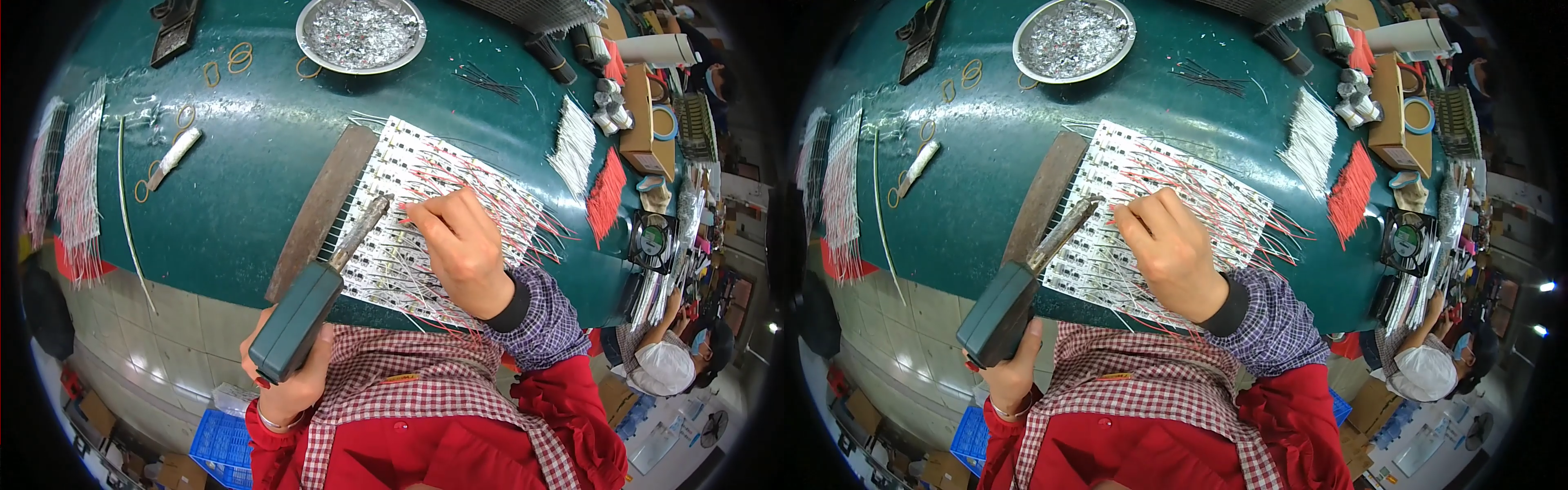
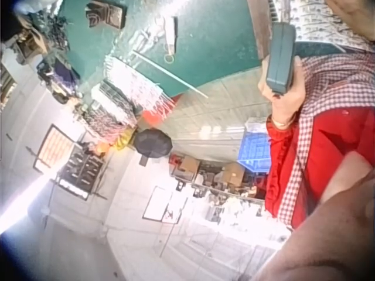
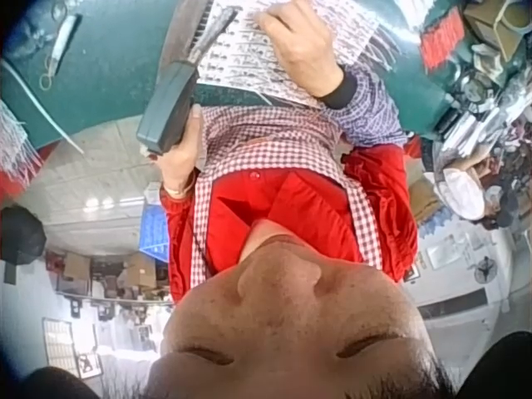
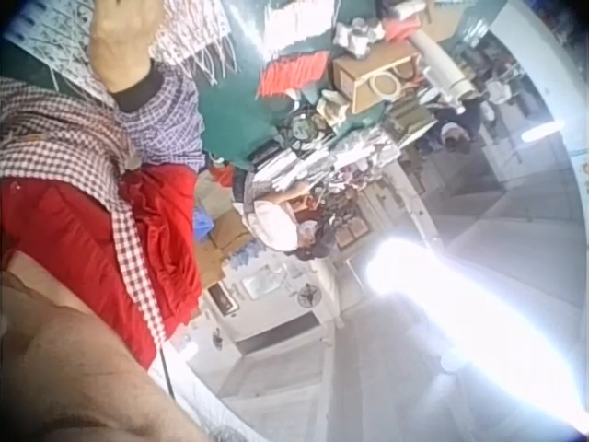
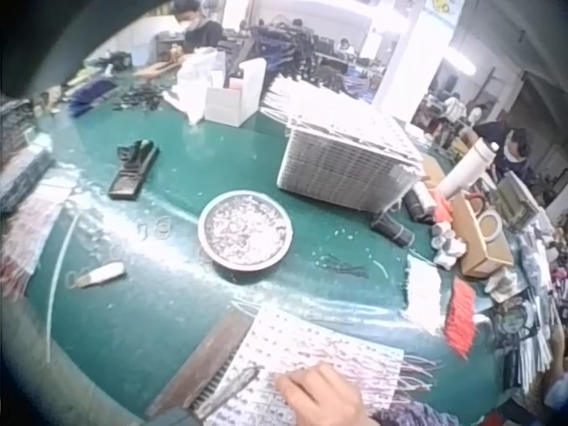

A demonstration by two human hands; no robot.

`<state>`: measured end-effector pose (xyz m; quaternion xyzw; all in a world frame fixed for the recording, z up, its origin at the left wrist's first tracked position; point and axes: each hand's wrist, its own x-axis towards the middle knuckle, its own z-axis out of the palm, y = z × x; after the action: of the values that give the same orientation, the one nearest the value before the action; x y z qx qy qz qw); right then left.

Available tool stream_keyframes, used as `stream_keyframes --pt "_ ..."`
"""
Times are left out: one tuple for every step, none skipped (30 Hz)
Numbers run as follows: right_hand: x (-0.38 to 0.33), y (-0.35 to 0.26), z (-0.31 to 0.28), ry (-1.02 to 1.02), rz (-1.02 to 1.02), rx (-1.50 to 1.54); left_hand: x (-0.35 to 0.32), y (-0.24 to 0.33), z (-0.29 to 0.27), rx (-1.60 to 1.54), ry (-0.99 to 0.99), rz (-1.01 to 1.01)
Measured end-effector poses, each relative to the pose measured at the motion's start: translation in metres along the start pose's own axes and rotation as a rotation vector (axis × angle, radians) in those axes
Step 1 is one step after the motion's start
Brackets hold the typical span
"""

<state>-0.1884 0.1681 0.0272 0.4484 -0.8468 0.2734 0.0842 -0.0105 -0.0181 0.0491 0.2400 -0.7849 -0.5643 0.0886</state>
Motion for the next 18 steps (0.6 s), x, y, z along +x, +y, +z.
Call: stream_keyframes --pt "-0.0006 0.0003 0.0006 -0.007 0.003 0.003 0.0004 0.0006 -0.0005 0.007 -0.017 0.006" --pt "-0.0012 0.0006 0.0012 -0.008 0.003 0.003 0.0009 0.0011 -0.0009 0.014 -0.035 0.013" --pt "-0.0017 0.0008 0.0017 -0.008 0.006 0.005 0.0012 0.0013 -0.001 0.013 -0.035 0.013" --pt "-0.0017 0.0005 0.002 -0.009 0.009 0.008 0.0014 0.0018 -0.0015 0.012 -0.042 0.013" --pt "-0.0012 -0.0002 0.0017 -0.01 0.008 0.01 0.0016 0.0025 -0.0022 0.012 -0.048 0.014" --pt "-0.0003 -0.0011 0.0011 -0.017 0.007 0.004 0.0021 0.004 -0.0027 0.013 -0.047 0.013" --pt "-0.0003 -0.0012 0.0009 -0.024 0.007 -0.004 0.0031 0.0049 -0.0023 0.039 -0.052 0.039" --pt "-0.0008 -0.0011 0.001 -0.024 0.007 -0.005 0.0038 0.0051 -0.0019 0.066 -0.057 0.065" --pt "-0.0013 -0.001 0.0011 -0.028 0.008 -0.005 0.0044 0.0044 -0.0015 0.065 -0.058 0.065" --pt "-0.0017 -0.0008 0.001 -0.031 0.01 -0.005 0.0049 0.0038 -0.0009 0.052 -0.071 0.069" --pt "-0.0019 -0.0007 0.0008 -0.032 0.011 -0.006 0.0055 0.0032 -0.0002 0.039 -0.084 0.073" --pt "-0.0018 -0.0007 0.0004 -0.036 0.009 -0.01 0.0062 0.0034 0.0005 0.037 -0.085 0.074" --pt "-0.0011 -0.0014 0.0004 -0.04 0.006 -0.01 0.0064 0.0055 0.0001 0.051 -0.083 0.076" --pt "-0.0007 -0.0019 0.0008 -0.04 0.005 -0.007 0.0064 0.0068 -0.0003 0.065 -0.082 0.079" --pt "-0.0004 -0.0023 0.0015 -0.037 0.005 -0.008 0.006 0.0068 -0.0012 0.066 -0.081 0.078" --pt "-0.0007 -0.0024 0.0018 -0.035 0.004 -0.013 0.0059 0.0055 -0.0017 0.069 -0.093 0.076" --pt "-0.0011 -0.0023 0.0019 -0.035 0.005 -0.014 0.0058 0.0048 -0.002 0.072 -0.105 0.074" --pt "-0.0016 -0.0022 0.002 -0.038 0.01 -0.013 0.0058 0.0047 -0.0019 0.072 -0.106 0.074"
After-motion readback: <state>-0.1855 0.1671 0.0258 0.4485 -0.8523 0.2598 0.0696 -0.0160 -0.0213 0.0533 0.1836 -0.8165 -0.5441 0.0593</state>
